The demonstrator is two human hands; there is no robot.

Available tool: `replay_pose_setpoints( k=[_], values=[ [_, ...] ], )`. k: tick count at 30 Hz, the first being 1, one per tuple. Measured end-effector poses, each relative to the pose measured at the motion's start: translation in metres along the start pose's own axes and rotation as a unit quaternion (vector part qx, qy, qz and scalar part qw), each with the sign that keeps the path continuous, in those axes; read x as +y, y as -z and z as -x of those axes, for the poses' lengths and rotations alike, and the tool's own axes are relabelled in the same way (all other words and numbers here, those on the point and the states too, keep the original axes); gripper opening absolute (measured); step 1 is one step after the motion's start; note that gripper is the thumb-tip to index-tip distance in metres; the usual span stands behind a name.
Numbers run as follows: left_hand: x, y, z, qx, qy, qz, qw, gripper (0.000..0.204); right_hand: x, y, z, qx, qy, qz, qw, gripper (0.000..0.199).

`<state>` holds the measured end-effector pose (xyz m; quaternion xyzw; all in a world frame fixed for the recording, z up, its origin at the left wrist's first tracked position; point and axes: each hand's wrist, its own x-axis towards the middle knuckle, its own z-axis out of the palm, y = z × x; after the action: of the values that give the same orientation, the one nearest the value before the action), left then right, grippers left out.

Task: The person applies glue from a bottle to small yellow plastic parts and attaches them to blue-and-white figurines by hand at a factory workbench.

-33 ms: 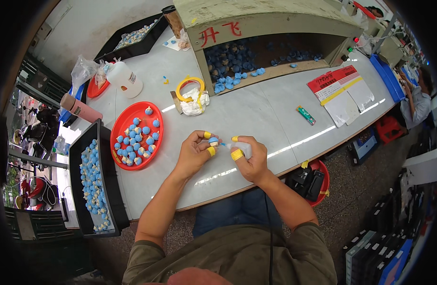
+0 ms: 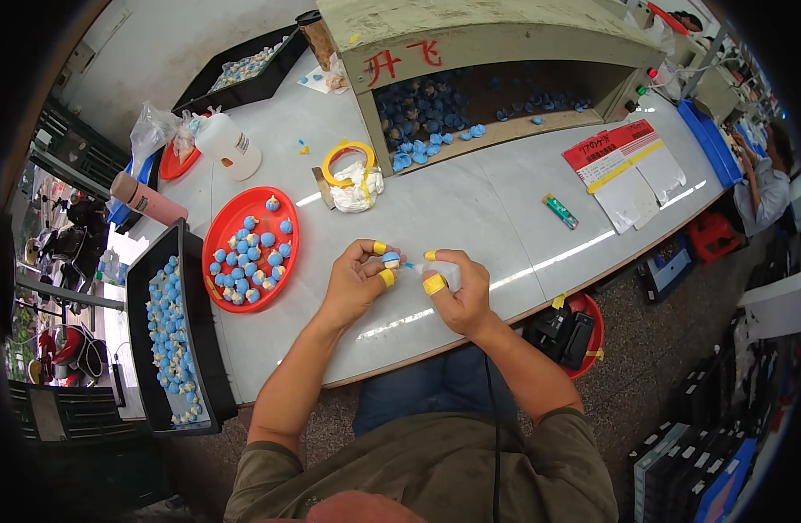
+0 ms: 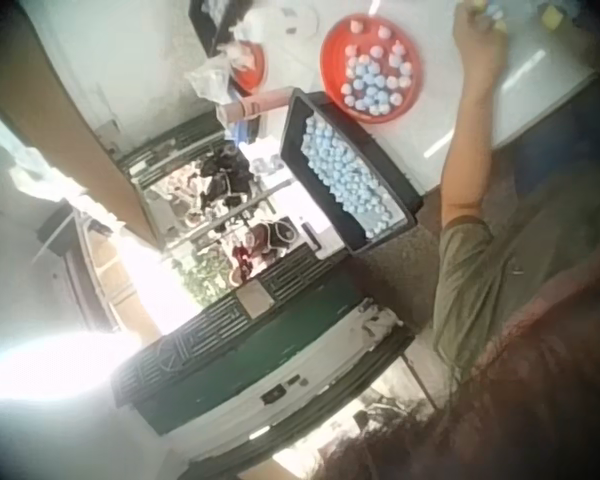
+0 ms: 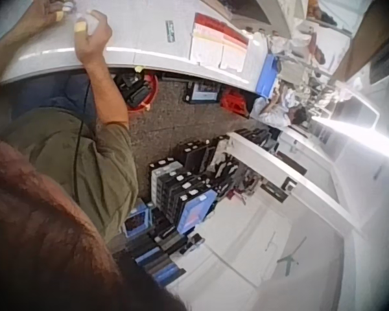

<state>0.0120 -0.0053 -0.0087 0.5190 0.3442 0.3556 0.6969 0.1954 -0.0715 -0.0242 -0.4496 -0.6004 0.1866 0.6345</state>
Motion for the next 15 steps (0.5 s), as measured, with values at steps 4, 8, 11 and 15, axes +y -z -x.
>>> replay_pose_setpoints(
  k=[4, 8, 11, 15],
  values=[
    [-0.0002, 0.0001, -0.0001, 0.001, -0.005, 0.010, 1.000, 0.035, -0.0029, -0.0004, -0.0016, -0.023, -0.004, -0.002, 1.000, 0.019],
    [-0.0003, 0.0010, -0.0010, -0.005, -0.002, 0.014, 1.000, 0.035, -0.0025, 0.0012, -0.0001, -0.007, -0.001, 0.000, 1.000, 0.019],
    [-0.0004, 0.0016, -0.0008, -0.017, 0.000, 0.013, 1.000, 0.035, -0.0030, 0.0047, 0.0026, -0.056, -0.052, -0.003, 0.997, 0.021],
    [0.0000, 0.0015, -0.0007, -0.019, 0.006, 0.026, 0.999, 0.035, -0.0012, -0.0002, -0.0005, -0.014, 0.015, -0.010, 1.000, 0.018]
  ],
)
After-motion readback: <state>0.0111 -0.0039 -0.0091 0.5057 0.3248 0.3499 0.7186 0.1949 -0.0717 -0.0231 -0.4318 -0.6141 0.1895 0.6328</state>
